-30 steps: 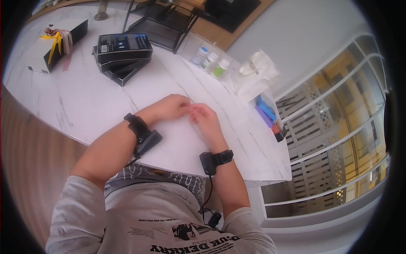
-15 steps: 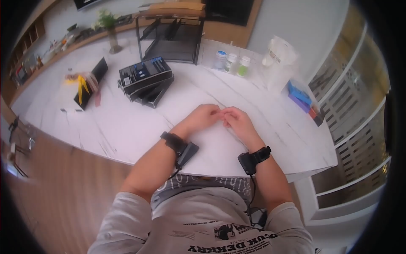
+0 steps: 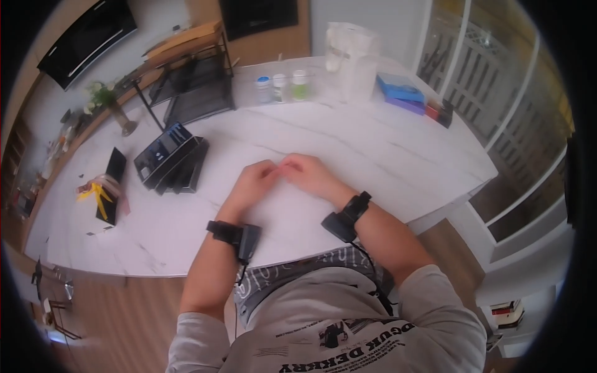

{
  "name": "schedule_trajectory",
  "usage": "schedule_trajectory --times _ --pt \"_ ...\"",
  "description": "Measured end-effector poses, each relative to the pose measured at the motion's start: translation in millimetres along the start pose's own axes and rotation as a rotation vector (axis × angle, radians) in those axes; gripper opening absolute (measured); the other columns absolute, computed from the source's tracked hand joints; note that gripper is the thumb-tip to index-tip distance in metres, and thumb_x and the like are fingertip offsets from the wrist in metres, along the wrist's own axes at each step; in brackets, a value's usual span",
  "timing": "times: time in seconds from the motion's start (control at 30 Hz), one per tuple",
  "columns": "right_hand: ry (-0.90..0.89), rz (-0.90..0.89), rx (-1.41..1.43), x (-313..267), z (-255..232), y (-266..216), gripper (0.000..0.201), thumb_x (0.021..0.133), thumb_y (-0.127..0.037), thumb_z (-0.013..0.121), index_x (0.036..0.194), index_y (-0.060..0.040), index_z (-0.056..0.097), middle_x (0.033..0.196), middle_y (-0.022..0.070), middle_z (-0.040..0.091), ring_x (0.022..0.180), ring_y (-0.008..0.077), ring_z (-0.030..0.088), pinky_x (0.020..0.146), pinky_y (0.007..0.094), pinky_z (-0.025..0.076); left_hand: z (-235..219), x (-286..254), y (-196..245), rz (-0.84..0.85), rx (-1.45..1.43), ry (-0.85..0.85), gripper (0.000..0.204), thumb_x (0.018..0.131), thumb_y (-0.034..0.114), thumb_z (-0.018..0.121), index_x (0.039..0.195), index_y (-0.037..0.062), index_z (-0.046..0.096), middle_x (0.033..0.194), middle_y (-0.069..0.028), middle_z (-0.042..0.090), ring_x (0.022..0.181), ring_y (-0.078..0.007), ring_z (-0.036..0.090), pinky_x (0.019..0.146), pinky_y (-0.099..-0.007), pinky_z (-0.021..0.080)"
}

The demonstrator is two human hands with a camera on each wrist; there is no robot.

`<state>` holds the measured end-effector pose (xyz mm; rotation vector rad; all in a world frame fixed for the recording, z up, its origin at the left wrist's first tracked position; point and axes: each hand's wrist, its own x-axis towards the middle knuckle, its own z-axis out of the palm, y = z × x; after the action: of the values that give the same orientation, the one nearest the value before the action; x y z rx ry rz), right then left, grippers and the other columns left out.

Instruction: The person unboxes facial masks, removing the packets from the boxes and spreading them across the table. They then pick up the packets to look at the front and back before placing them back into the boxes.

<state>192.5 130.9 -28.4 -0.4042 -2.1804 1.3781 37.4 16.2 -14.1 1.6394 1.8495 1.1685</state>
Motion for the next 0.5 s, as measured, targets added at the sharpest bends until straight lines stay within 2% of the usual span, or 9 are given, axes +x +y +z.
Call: schedule_trajectory --times 0.03,0.07,0.1,0.17,0.3,0.37,0.43,0.5 --pt "0.013 0.039 -0.020 -7.8 -5.7 0.1 0.016 0.096 -0.013 0.059 0.103 -0.0011 0.065 0.075 0.0032 0.064 0.066 0.0106 0.056 0.060 0.0263 0.047 -2.6 -3.7 3.4 -0.016 -0.007 0.010 0.017 0.094 0.017 0.061 0.092 0.0006 0.067 0.071 -0.0058 0.063 0.063 -0.0118 0.054 0.059 -0.0287 0.045" --pt "-0.008 0.030 -0.004 1.1 3.8 -1.0 0.016 0.096 -0.014 0.059 0.103 -0.0014 0.066 0.073 0.0028 0.063 0.064 0.0105 0.055 0.060 0.0267 0.046 -16.2 -7.7 -6.6 0.069 0.094 0.063 0.017 0.094 0.017 0.062 0.092 0.0004 0.067 0.073 -0.0092 0.065 0.064 -0.0151 0.056 0.062 -0.0304 0.047" --pt "0.000 0.037 0.010 2.3 5.6 1.7 0.016 0.096 -0.013 0.058 0.103 -0.0016 0.066 0.073 0.0025 0.062 0.063 0.0100 0.055 0.059 0.0271 0.046 -6.3 -1.9 -13.3 0.170 0.154 0.085 0.017 0.093 0.017 0.063 0.093 0.0002 0.067 0.076 -0.0126 0.066 0.066 -0.0183 0.057 0.064 -0.0321 0.048" --pt "-0.010 0.036 -0.023 1.7 3.6 -6.0 0.017 0.097 -0.014 0.058 0.103 -0.0010 0.065 0.074 0.0034 0.063 0.066 0.0105 0.058 0.060 0.0265 0.047 -12.7 -3.6 -0.2 0.094 0.154 0.062 0.019 0.092 0.018 0.064 0.096 -0.0004 0.066 0.080 -0.0163 0.067 0.071 -0.0241 0.061 0.069 -0.0350 0.050" --pt "-0.003 0.018 0.007 1.0 3.3 -5.5 0.017 0.097 -0.015 0.058 0.104 -0.0004 0.065 0.076 0.0046 0.064 0.068 0.0116 0.061 0.063 0.0266 0.049 -31.8 -5.9 8.2 0.143 0.251 0.148 0.019 0.088 0.016 0.069 0.096 -0.0009 0.067 0.088 -0.0150 0.068 0.077 -0.0270 0.065 0.072 -0.0352 0.052" --pt "-0.001 0.026 0.031 -1.2 1.5 -5.1 0.018 0.097 -0.015 0.058 0.104 -0.0003 0.064 0.078 0.0053 0.065 0.069 0.0121 0.062 0.064 0.0271 0.049 -55.1 -9.5 15.2 0.204 0.310 0.215 0.019 0.085 0.014 0.072 0.096 -0.0007 0.067 0.092 -0.0145 0.069 0.082 -0.0287 0.066 0.075 -0.0351 0.053" --pt "0.000 0.016 0.062 -0.8 1.6 -4.9 0.018 0.097 -0.015 0.058 0.104 -0.0004 0.064 0.079 0.0060 0.065 0.069 0.0124 0.062 0.064 0.0278 0.050 -89.1 -12.5 17.4 0.271 0.524 0.281 0.021 0.082 0.012 0.075 0.099 0.0000 0.069 0.099 -0.0147 0.069 0.091 -0.0297 0.067 0.079 -0.0346 0.053" --pt "0.003 0.007 0.037 -1.4 -0.5 -9.7 0.018 0.097 -0.016 0.057 0.105 -0.0002 0.064 0.080 0.0066 0.066 0.070 0.0129 0.062 0.064 0.0282 0.050 -131.0 -15.6 28.4 0.215 0.640 0.236 0.027 0.081 0.015 0.076 0.102 0.0003 0.069 0.102 -0.0156 0.069 0.096 -0.0300 0.066 0.084 -0.0355 0.052"
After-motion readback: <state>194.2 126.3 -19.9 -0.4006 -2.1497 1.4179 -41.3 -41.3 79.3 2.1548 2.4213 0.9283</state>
